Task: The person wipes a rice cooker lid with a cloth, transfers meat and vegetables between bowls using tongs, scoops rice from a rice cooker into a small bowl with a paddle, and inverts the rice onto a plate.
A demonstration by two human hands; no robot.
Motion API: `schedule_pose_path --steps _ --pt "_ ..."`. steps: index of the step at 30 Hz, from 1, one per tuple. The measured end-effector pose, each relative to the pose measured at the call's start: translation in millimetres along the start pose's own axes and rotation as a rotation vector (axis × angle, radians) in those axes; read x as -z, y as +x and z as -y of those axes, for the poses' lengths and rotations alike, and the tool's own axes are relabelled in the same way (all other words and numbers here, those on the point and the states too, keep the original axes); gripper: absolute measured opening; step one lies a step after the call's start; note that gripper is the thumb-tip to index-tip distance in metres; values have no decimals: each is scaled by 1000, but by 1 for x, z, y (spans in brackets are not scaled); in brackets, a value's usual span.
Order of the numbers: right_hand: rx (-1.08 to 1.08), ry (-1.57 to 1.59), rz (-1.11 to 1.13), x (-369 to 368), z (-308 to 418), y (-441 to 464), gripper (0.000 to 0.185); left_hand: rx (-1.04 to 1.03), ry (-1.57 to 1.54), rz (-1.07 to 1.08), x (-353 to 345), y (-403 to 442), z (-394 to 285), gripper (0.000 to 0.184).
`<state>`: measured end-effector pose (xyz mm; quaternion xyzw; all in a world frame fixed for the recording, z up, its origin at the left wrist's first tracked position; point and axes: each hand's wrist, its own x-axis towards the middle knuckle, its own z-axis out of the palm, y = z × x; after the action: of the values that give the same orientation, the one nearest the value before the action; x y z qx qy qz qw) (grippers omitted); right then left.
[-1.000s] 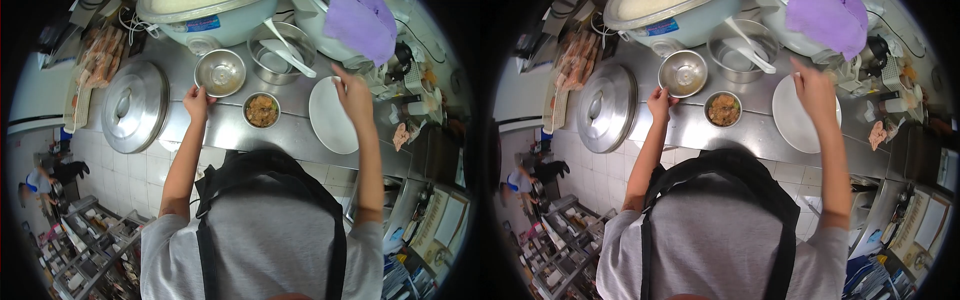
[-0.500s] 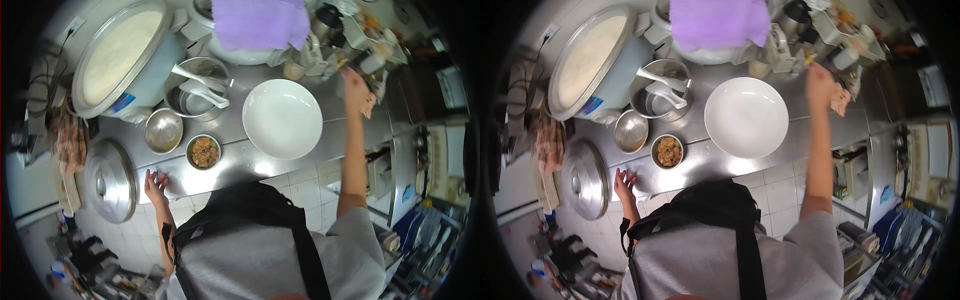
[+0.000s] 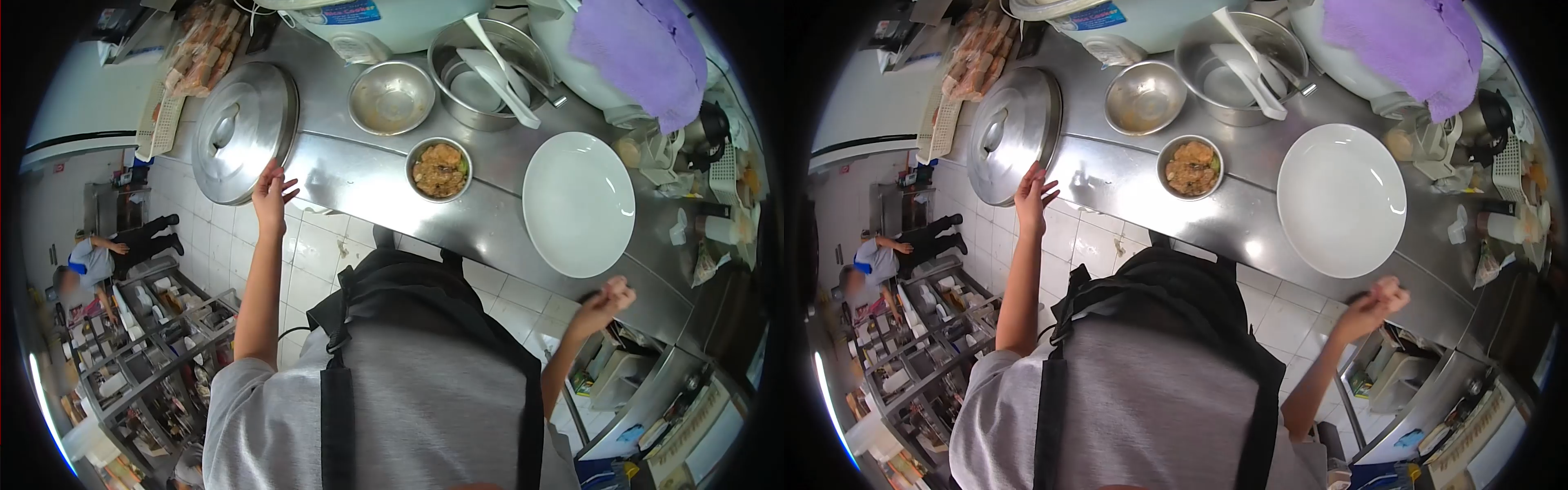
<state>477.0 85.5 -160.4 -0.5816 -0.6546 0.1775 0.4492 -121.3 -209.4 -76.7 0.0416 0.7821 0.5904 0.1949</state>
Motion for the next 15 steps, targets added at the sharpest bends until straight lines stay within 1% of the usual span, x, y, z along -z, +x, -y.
schedule_pose_path --steps 2,3,5,7,10,13,15 --pt "-111 -33 47 -26 47 -47 17 27 -11 30 2 -4 4 44" --pt "-52 -223 88 -40 74 -72 18 26 -31 48 5 -4 7 42" --pt "81 -171 247 -72 132 -98 24 18 -70 88 16 -4 12 41" --pt "124 -87 379 -102 180 -120 27 23 -78 119 36 -5 17 41" --pt "454 -271 520 -132 206 -120 32 39 -95 161 69 -12 27 42" --pt "363 -279 216 -174 202 -113 35 64 -58 182 102 -19 41 41" --pt "337 -312 188 -199 217 -107 36 99 -90 206 123 -20 62 41"
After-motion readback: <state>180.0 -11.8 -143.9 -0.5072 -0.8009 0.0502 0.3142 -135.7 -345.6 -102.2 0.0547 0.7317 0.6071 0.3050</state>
